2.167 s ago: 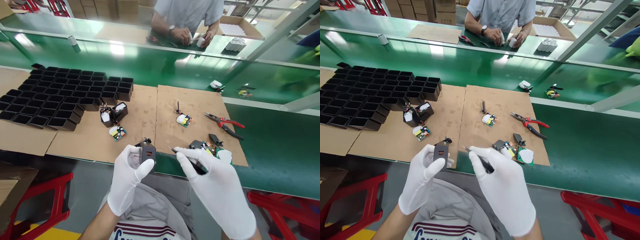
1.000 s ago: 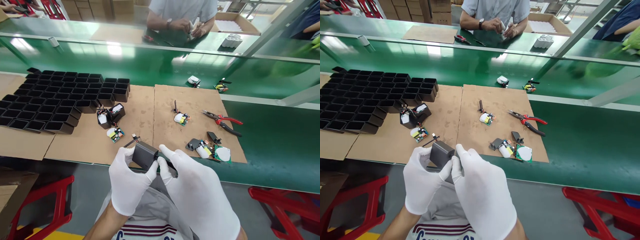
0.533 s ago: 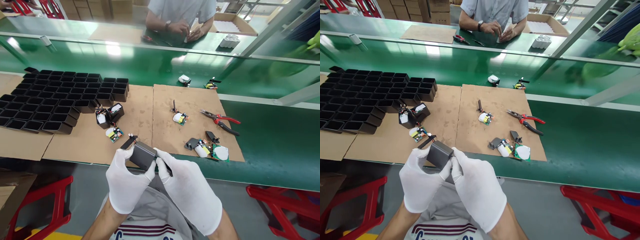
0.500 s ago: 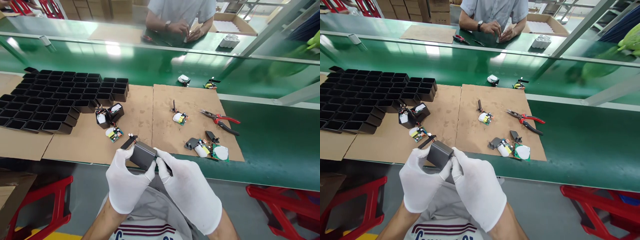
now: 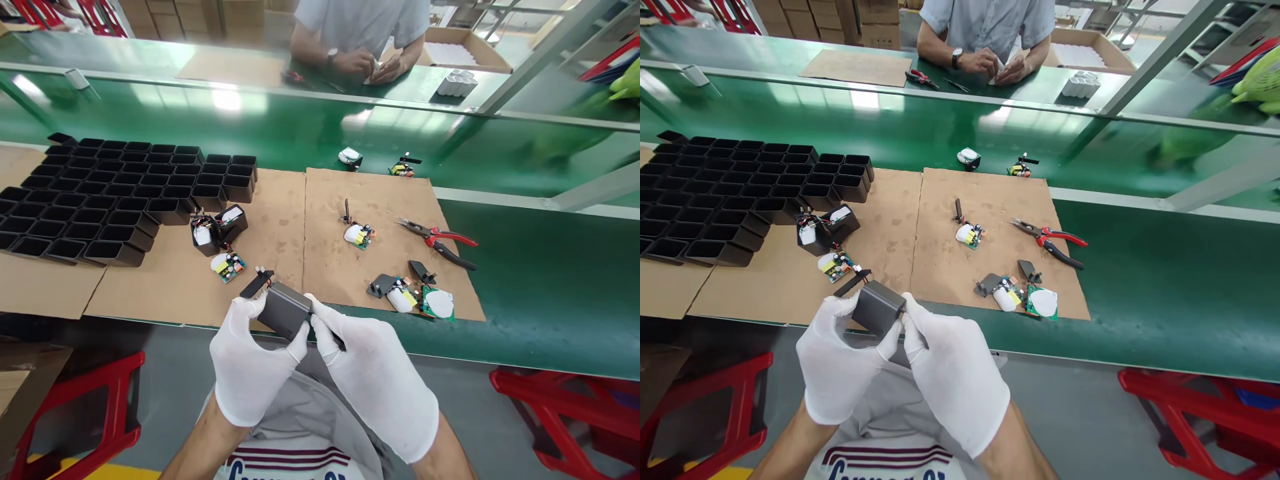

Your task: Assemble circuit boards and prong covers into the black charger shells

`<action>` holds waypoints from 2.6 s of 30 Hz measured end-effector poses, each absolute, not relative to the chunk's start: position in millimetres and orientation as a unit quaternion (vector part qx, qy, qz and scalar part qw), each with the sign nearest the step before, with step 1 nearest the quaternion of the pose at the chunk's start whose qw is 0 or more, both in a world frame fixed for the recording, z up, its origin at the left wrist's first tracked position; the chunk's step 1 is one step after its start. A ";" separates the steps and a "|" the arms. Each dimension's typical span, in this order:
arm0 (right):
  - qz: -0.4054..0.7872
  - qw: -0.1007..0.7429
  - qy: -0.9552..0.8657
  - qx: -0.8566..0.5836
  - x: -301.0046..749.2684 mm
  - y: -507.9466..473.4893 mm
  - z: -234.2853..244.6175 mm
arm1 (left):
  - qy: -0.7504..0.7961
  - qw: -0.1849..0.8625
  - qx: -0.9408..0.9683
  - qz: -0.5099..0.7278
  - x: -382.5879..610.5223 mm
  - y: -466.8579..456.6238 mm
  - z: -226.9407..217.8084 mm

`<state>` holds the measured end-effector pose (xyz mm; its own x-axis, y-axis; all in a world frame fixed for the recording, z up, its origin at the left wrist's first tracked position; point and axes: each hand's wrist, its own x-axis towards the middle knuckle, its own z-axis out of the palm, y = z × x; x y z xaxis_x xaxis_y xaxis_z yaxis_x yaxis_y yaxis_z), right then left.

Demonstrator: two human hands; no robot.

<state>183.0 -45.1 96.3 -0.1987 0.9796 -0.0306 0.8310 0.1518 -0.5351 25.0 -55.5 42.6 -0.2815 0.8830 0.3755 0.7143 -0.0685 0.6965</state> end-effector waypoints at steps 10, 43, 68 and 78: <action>0.299 0.156 -0.707 -0.622 201.4 -41.3 111.7 | 0.629 0.419 0.447 0.478 19.0 -39.4 49.2; 0.289 0.459 -0.654 -0.528 168.7 -15.3 33.8 | 0.567 0.285 0.659 0.404 6.0 -13.7 14.5; -0.039 0.398 -0.730 -0.554 148.8 -34.7 34.4 | 0.667 0.022 0.653 0.358 34.7 -18.7 3.6; -0.079 0.281 -0.801 -0.523 161.2 -29.4 34.0 | 0.650 0.043 0.643 0.402 34.7 -18.4 1.1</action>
